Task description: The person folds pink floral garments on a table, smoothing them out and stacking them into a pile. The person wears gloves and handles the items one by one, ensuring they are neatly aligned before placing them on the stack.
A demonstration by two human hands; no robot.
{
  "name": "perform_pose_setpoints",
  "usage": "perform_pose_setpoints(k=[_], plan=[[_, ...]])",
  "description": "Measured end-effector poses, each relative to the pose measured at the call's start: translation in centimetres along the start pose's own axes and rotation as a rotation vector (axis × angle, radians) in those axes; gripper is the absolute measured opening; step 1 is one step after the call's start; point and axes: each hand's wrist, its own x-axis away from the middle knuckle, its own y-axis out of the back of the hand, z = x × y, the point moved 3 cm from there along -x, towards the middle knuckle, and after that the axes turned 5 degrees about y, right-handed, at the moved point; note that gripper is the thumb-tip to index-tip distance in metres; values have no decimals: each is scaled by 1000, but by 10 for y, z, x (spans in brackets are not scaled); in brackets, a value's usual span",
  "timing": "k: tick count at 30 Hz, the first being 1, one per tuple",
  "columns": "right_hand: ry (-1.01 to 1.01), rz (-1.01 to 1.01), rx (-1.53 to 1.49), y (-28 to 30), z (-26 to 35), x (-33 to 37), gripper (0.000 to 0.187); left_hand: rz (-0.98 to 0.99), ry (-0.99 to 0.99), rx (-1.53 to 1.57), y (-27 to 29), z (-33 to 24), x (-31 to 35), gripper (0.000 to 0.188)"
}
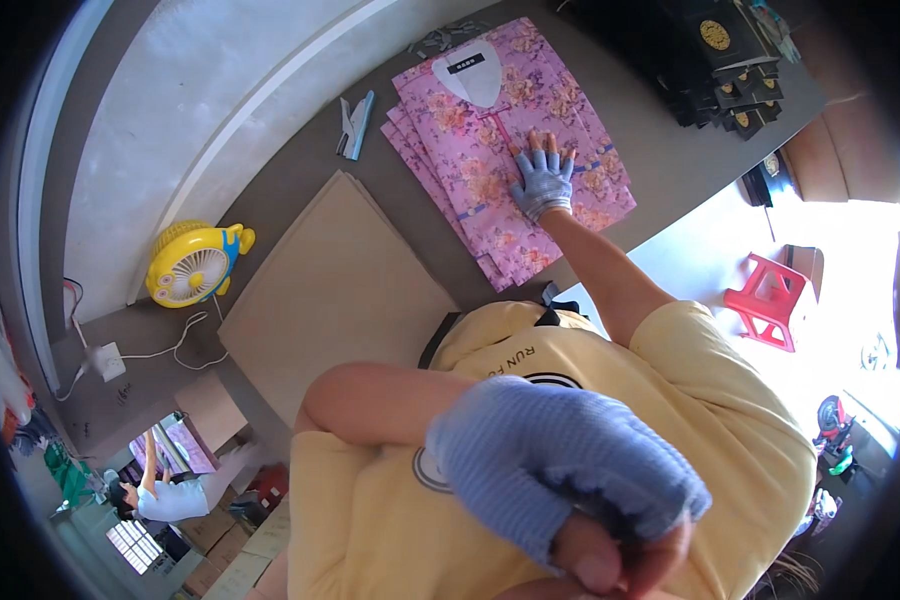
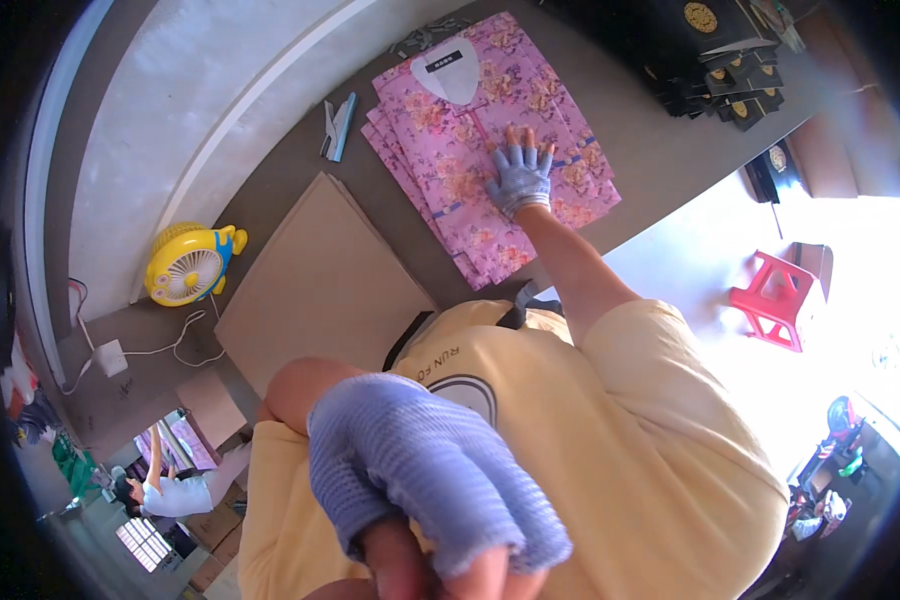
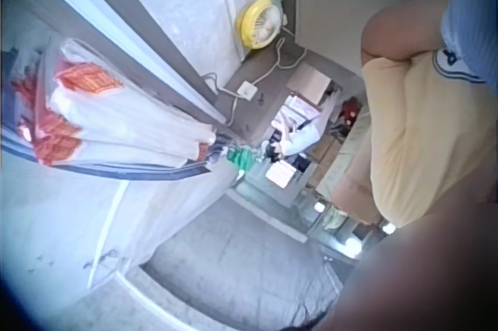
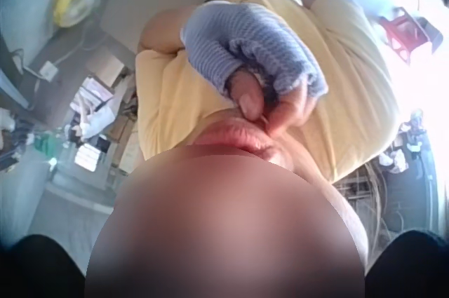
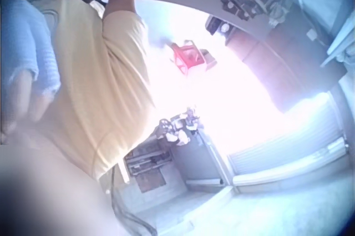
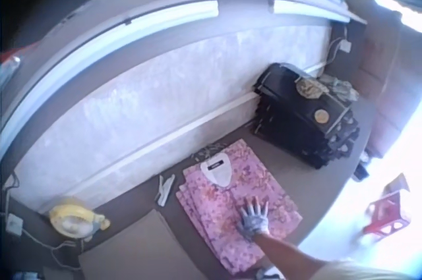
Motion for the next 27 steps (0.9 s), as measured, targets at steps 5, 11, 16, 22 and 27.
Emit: perform_pose_setpoints(k=[5, 11, 16, 22, 27], plan=[[-13, 14, -4, -1, 0, -1, 65, 150, -452, -139, 9, 11, -5, 19], [4, 19, -9, -5, -4, 0, 63, 71, -393, -99, -4, 15, -14, 20], [5, 11, 1, -7, -4, 0, 63, 76, -484, 33, 3, 41, -14, 19], [-3, 12, -1, -6, -6, 1, 64, -9, -190, 45, -5, 27, -20, 27], [2, 9, 5, -2, -3, 2, 64, 76, -292, 38, -2, 41, -22, 18]])
